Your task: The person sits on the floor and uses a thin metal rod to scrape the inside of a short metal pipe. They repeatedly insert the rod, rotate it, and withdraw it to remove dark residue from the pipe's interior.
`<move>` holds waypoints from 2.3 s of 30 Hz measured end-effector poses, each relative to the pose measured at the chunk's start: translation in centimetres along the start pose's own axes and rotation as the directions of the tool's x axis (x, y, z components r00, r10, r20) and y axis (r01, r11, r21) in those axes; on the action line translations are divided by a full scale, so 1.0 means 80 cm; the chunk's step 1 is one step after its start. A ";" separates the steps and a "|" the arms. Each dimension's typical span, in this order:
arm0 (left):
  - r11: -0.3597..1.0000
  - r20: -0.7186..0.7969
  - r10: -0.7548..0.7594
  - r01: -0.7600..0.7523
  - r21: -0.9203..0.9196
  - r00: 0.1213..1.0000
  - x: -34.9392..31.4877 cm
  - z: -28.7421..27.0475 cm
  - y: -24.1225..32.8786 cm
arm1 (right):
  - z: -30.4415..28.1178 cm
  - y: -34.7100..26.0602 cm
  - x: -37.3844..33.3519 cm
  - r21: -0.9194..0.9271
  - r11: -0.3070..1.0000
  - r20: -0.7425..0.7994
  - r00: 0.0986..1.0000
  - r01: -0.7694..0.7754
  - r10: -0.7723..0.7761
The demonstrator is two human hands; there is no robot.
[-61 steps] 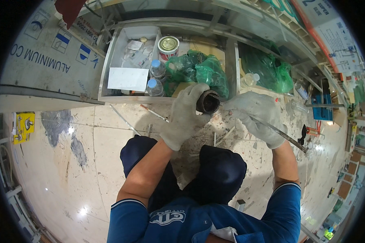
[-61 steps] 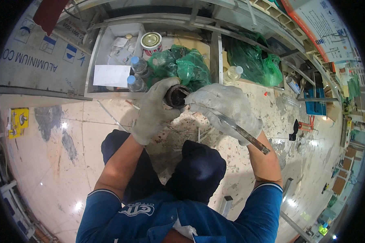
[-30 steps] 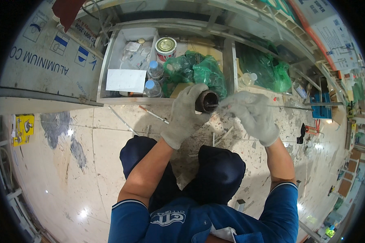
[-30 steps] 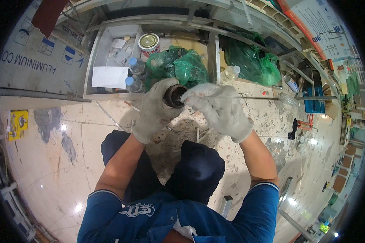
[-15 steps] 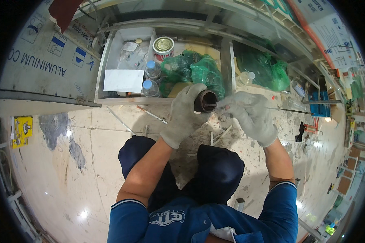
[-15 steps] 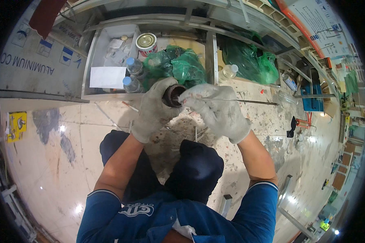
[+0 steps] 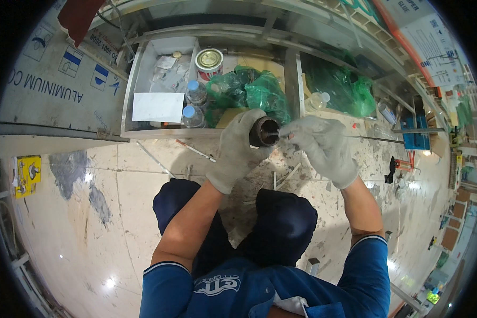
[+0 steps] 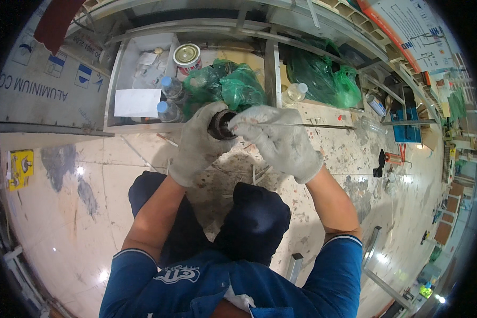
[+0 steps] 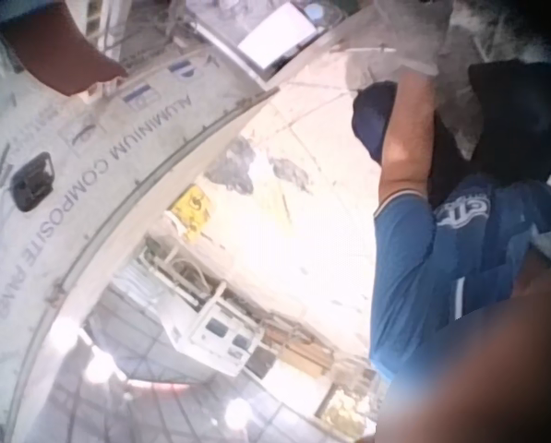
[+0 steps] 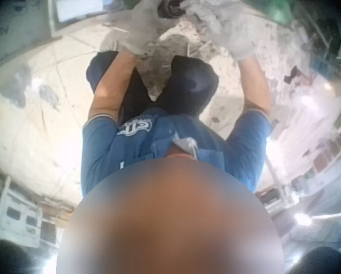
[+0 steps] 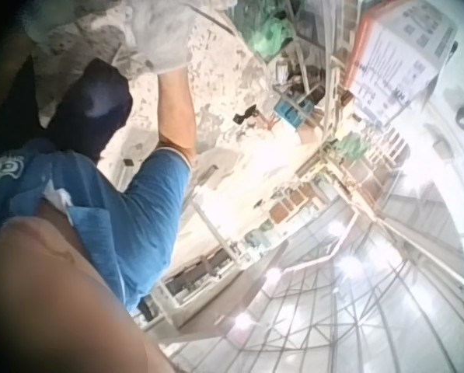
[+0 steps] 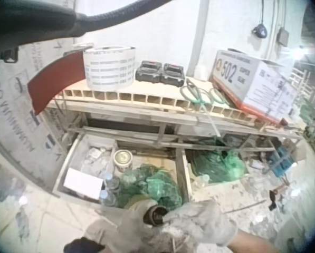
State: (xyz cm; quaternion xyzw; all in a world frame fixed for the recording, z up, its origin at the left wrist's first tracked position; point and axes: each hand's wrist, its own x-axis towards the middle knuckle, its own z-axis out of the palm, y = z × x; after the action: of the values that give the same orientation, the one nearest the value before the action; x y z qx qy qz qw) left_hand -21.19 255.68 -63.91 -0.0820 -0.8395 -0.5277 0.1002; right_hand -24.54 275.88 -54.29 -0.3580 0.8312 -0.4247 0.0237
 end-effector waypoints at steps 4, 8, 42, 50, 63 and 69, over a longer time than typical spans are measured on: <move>1.000 -0.003 0.003 -0.003 -0.001 1.000 0.000 -0.004 -0.002 | -0.005 0.003 0.005 -0.140 0.988 -0.047 0.997 0.060 -0.067; 0.998 -0.034 0.026 -0.024 0.053 0.999 0.000 -0.006 -0.003 | -0.003 -0.006 -0.004 -0.082 0.997 0.057 0.998 -0.010 0.015; 1.000 -0.012 0.008 -0.008 0.013 1.000 0.003 0.000 0.003 | 0.002 -0.002 0.000 -0.012 0.999 -0.001 1.000 0.030 -0.030; 0.999 -0.026 0.001 0.000 0.032 1.000 0.003 -0.008 0.000 | -0.004 -0.005 -0.005 -0.095 0.995 0.007 0.999 -0.035 0.036; 1.000 -0.019 -0.005 0.005 0.016 1.000 0.002 -0.009 0.004 | 0.001 -0.008 -0.002 -0.090 0.995 -0.035 0.999 0.037 -0.040; 1.000 -0.017 0.016 -0.016 -0.002 1.000 0.003 -0.001 0.004 | 0.003 -0.004 -0.002 -0.055 0.998 -0.041 0.999 0.022 -0.024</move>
State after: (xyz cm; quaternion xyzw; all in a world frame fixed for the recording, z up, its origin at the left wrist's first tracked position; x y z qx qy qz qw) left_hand -21.32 255.72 -63.52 -0.0844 -0.8374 -0.5284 0.1117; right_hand -24.13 275.65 -54.25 -0.3591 0.8386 -0.4095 -0.0080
